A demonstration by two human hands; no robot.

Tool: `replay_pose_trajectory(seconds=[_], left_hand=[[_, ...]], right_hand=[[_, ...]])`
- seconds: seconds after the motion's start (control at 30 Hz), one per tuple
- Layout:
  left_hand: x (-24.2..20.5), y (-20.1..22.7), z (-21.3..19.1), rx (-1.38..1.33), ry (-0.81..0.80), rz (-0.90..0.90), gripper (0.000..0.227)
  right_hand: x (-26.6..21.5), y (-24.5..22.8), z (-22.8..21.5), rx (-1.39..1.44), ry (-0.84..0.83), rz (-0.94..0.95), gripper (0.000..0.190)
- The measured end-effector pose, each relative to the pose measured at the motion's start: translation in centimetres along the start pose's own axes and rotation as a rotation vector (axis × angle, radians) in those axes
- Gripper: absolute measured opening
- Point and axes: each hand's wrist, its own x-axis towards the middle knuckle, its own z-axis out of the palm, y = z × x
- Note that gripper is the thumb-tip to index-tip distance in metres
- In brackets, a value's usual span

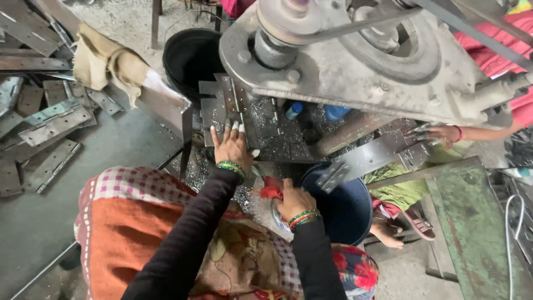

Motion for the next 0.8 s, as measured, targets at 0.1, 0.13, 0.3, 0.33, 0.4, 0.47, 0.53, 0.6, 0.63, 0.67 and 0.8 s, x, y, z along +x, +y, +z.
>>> replay_pose_trajectory(seconds=[0.1,0.13,0.3,0.33,0.4,0.47,0.53,0.6,0.63,0.67,0.8], left_hand=[[-0.6,-0.5,0.5,-0.056,-0.013,0.030,0.098],[-0.2,-0.9,0.8,-0.031,0.033,0.047,0.098],[5.4,-2.8,2.9,-0.009,0.030,-0.008,0.076],[5.5,-3.2,3.4,0.063,0.050,-0.003,0.067],[7.3,-3.3,2.6,0.220,0.145,0.023,0.054],[6.8,-3.3,1.8,0.114,0.000,0.006,0.067],[4.4,-3.2,1.9,0.038,-0.019,0.006,0.076],[2.3,-3.0,2.2,-0.012,0.087,0.030,0.078],[1.6,-2.7,2.4,-0.001,0.069,0.032,0.077],[1.1,-2.6,2.5,0.009,0.051,0.033,0.077],[2.1,-2.1,1.4,-0.054,0.053,0.020,0.089]], right_hand=[[-0.4,-2.6,-4.4,-0.037,-0.032,0.004,0.055],[-0.4,-3.4,-5.2,-0.037,-0.066,0.009,0.056],[-1.4,-3.5,-4.6,-0.124,0.070,-0.042,0.054],[-2.0,-3.2,-4.0,-0.141,0.088,-0.059,0.053],[-1.8,-3.1,-3.9,-0.075,0.032,-0.009,0.059],[-1.8,-3.2,-3.6,-0.027,0.006,0.029,0.062],[-1.8,-3.1,-2.9,-0.006,0.002,0.061,0.060],[-1.3,-2.7,-2.1,-0.011,-0.028,0.064,0.061],[-1.0,-2.2,-1.6,-0.018,-0.045,0.067,0.061],[-0.8,-1.6,-0.9,-0.021,-0.029,0.052,0.060],[1.4,0.4,2.9,0.000,-0.050,0.054,0.060]])
